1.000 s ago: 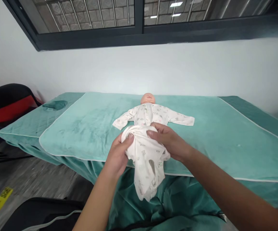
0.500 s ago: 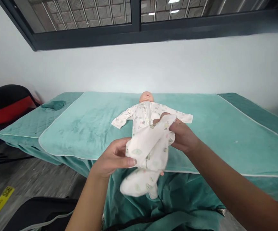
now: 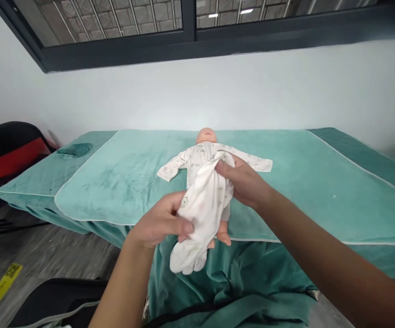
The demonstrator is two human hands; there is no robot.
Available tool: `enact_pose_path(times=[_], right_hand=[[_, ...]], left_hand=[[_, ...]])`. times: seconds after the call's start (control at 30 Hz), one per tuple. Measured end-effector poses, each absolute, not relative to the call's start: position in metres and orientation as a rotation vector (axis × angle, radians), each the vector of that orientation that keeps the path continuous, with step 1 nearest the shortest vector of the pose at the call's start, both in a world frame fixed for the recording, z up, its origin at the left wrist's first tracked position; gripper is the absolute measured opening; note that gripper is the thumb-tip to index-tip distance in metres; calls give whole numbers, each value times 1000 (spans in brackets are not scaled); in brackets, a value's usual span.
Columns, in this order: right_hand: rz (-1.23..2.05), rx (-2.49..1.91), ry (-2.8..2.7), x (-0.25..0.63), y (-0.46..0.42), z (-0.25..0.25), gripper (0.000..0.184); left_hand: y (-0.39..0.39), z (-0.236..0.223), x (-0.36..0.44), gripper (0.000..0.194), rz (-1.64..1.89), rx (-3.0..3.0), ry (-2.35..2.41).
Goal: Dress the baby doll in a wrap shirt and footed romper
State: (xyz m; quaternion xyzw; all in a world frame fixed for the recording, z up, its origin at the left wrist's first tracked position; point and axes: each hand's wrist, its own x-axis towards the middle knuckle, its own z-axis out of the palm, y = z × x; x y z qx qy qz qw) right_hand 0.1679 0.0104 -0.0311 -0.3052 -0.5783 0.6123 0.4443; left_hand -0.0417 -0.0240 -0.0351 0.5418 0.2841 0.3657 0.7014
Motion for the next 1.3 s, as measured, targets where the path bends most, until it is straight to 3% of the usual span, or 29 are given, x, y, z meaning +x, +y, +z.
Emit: enact_pose_path(times=[0.1, 0.2, 0.27, 0.4, 0.57, 0.7, 0.8, 0.93, 1.17, 1.3], right_hand=[[1511, -729, -1237, 161, 13, -36, 48], [1499, -832, -1180, 156, 17, -45, 55], [1459, -918, -1220, 156, 18, -54, 57], [1600, -891, -1494, 165, 16, -66, 58], [1939, -817, -1824, 179, 7, -64, 45], [1775, -856, -1580, 175, 0, -61, 38], [1659, -878, -1252, 169, -4, -66, 41], [1697, -897, -1129, 173, -9, -80, 48], [1960, -960, -1712, 193, -45, -110, 33], [1942, -1152, -1532, 192, -75, -129, 32]], left_hand=[[-27, -42, -43, 31, 582, 1239, 637], [-25, -48, -33, 29, 944, 1112, 732], [-22, -49, -26, 37, 1208, 993, 741], [-19, -45, -15, 54, 1356, 886, 725], [-20, -47, -11, 56, 1336, 815, 769], [-30, -64, -13, 55, 1222, 745, 830], [-46, -79, -16, 58, 939, 803, 770], [-62, -93, -22, 50, 732, 915, 709], [-71, -120, -26, 48, 1089, 699, 877], [-79, -130, -19, 28, 1035, 794, 1074]])
